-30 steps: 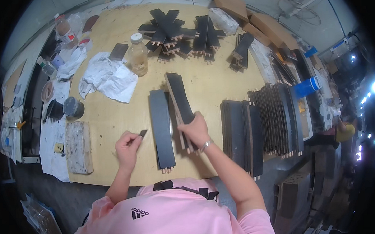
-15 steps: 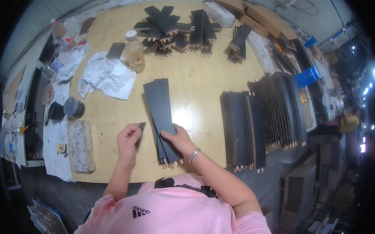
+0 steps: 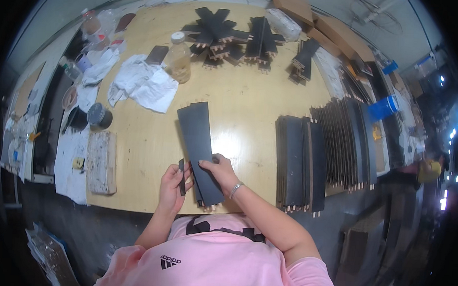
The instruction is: The worker is applying glue and thin wooden strips to the edges of dark wooden furniture panels.
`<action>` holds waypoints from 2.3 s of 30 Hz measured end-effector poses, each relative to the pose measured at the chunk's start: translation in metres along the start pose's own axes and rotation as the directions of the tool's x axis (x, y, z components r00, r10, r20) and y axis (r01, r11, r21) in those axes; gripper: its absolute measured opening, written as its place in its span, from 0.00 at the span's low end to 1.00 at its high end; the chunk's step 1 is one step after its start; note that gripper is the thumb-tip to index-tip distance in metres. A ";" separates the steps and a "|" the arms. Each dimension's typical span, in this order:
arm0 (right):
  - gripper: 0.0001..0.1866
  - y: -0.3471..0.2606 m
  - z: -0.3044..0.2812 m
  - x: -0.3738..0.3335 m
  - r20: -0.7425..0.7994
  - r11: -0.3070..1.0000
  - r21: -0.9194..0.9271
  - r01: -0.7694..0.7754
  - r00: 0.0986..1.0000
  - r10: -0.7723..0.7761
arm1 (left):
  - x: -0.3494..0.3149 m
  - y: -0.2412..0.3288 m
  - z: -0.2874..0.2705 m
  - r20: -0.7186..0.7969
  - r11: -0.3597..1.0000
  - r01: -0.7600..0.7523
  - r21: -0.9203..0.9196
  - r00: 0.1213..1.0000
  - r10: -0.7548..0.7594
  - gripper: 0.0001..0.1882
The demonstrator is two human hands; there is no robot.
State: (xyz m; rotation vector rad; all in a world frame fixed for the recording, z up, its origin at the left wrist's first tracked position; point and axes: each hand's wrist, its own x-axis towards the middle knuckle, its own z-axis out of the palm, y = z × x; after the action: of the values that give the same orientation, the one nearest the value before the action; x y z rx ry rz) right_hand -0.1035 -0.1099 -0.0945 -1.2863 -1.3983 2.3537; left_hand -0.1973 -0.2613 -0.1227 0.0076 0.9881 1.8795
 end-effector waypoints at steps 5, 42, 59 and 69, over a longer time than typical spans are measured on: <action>0.36 0.001 0.005 -0.006 0.096 0.963 -0.270 -0.009 0.995 0.036 | -0.029 -0.014 -0.009 -0.081 0.986 -0.148 -0.074 0.986 0.142 0.03; 0.41 0.095 0.211 -0.005 0.219 0.468 -0.659 0.589 0.746 -0.630 | -0.158 0.124 -0.145 -0.140 0.725 -0.452 0.519 0.792 0.594 0.05; 0.17 0.096 0.017 -0.098 -0.260 0.658 -0.621 0.426 0.679 -0.686 | -0.105 0.066 -0.051 0.127 0.830 -0.278 0.484 0.960 0.248 0.04; 0.09 0.132 -0.128 -0.211 -0.730 0.870 -0.319 0.377 0.487 -0.479 | -0.078 -0.024 0.047 0.211 0.844 -0.035 0.535 0.973 -0.094 0.06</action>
State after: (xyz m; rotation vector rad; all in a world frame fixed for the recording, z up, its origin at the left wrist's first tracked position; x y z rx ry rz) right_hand 0.1607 -0.2011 -0.0953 -1.4931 -1.3068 1.1015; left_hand -0.1194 -0.2856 -0.0759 0.5309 1.3087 1.4741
